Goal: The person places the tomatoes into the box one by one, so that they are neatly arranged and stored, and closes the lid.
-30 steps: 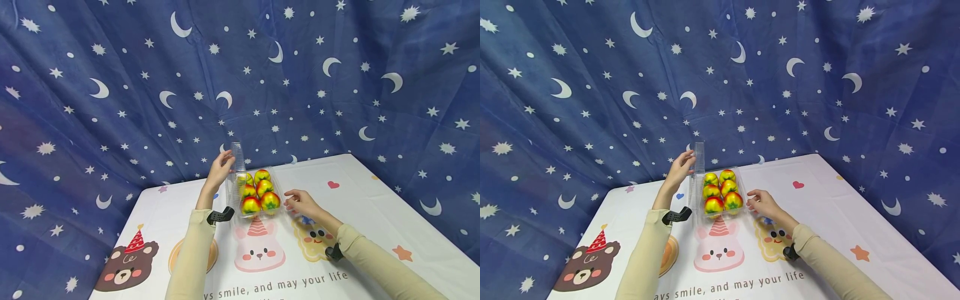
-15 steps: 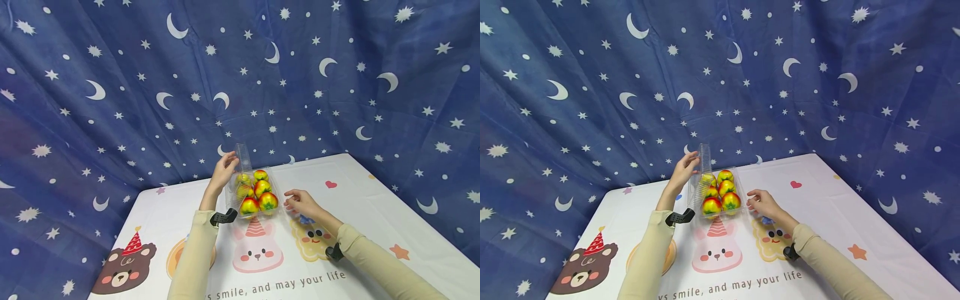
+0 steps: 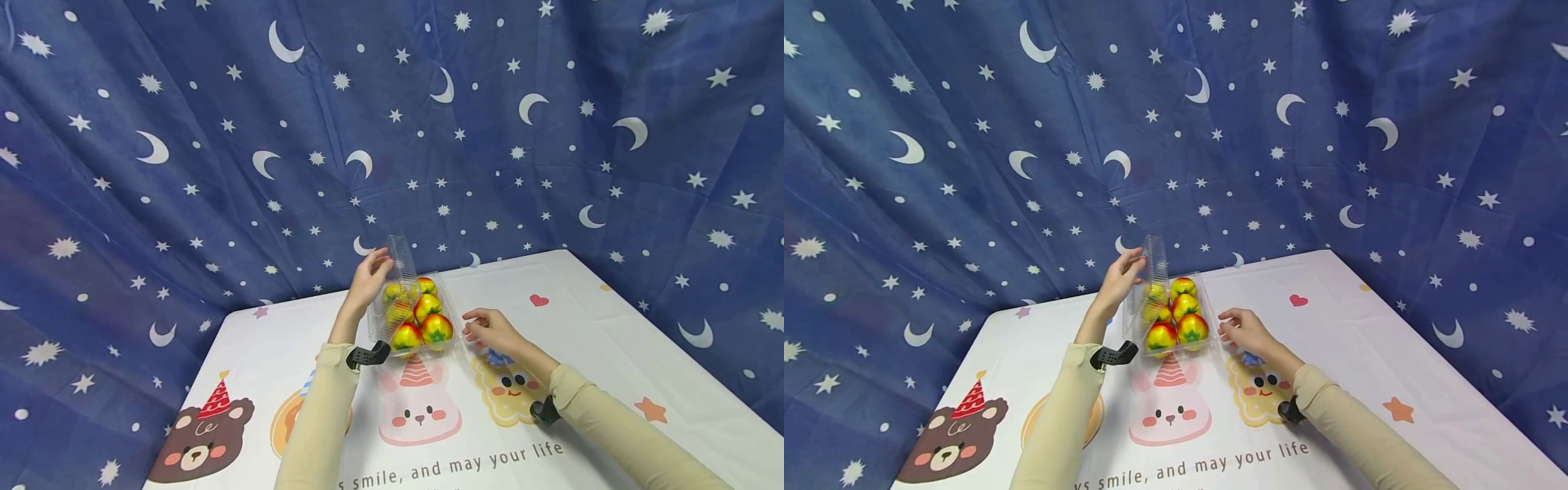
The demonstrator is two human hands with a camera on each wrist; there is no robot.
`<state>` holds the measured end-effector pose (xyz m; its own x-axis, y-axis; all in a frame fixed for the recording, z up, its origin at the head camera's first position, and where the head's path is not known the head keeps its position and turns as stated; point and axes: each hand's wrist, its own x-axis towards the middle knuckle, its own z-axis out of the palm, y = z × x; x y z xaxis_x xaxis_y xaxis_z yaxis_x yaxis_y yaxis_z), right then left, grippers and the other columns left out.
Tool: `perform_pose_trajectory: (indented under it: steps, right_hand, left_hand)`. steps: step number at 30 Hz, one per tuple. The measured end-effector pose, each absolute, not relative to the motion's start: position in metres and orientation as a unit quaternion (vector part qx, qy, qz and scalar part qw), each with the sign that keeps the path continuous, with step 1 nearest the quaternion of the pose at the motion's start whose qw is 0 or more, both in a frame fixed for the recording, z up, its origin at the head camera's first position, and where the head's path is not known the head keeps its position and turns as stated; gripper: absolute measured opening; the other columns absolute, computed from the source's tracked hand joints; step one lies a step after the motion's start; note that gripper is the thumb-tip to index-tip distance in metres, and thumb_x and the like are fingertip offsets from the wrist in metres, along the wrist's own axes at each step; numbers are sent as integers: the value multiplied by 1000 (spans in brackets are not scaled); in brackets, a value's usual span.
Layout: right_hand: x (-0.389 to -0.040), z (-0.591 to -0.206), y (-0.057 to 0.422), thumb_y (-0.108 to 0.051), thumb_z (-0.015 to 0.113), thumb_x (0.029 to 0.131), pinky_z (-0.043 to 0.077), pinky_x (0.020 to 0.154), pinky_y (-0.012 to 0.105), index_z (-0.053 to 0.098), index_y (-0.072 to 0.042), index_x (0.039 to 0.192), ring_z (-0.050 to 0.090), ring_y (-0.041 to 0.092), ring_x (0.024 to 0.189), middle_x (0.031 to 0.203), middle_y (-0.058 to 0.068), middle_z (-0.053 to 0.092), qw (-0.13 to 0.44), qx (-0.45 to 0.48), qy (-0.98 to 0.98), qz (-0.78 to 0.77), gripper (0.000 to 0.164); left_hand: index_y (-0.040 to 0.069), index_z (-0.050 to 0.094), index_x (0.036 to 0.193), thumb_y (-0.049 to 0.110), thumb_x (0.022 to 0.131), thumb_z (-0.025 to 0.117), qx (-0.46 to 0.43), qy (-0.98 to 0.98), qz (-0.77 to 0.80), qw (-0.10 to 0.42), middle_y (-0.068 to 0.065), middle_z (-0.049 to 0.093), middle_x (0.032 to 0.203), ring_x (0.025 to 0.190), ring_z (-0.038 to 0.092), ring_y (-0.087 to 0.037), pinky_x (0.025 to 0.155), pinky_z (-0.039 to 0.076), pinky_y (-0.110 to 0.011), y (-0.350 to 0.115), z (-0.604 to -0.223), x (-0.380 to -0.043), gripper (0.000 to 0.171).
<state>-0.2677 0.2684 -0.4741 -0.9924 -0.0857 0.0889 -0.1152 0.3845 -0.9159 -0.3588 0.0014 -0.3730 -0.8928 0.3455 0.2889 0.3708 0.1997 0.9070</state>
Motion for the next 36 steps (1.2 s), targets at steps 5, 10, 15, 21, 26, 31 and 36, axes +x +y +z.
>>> perform_pose_trajectory:
  steps: [5,10,15,21,26,31,36]
  right_hand:
    - [-269,-472,267,-7,51,97,61,73,45,52,15,127,68,41,89,99,28,68,7,61,-824,563,37]
    - [-269,-470,265,-9,47,101,61,73,45,52,14,128,69,38,88,97,24,68,5,49,-818,574,36]
    - [-269,-468,265,-15,46,104,60,77,47,51,14,130,69,38,91,100,26,68,3,43,-810,585,40]
    - [-270,-467,265,-19,45,104,59,80,50,49,14,133,68,39,93,104,29,67,-6,38,-802,597,43]
    - [-270,-466,264,-21,44,105,59,81,48,48,14,133,69,36,91,103,28,67,-13,36,-800,599,45]
    - [-270,-468,264,-21,42,106,59,81,50,47,14,133,68,39,92,105,31,65,-19,38,-796,604,45]
    - [-267,-461,261,-18,39,106,58,82,52,47,16,132,66,43,95,108,35,63,-27,38,-793,608,43]
  left_hand:
    - [6,40,149,28,103,49,-235,-777,-584,2,-19,46,145,135,44,-32,113,37,-45,4,-375,-359,52]
    - [7,40,149,30,103,49,-238,-782,-576,0,-18,47,144,136,44,-32,113,37,-46,9,-378,-359,53]
    - [4,39,149,29,103,49,-248,-776,-579,-9,-20,48,143,135,45,-33,111,38,-46,14,-379,-357,54]
    - [3,39,149,26,103,50,-251,-776,-578,-11,-22,48,143,134,45,-34,111,38,-48,17,-383,-356,53]
    - [5,41,148,26,103,50,-253,-784,-567,-9,-21,49,144,134,45,-34,112,38,-47,20,-386,-354,51]
    - [7,42,148,29,103,50,-247,-793,-556,-16,-18,48,145,134,45,-32,111,39,-45,22,-391,-353,51]
    - [6,43,147,29,103,51,-251,-799,-546,-11,-18,49,145,135,45,-32,111,39,-45,23,-393,-353,51]
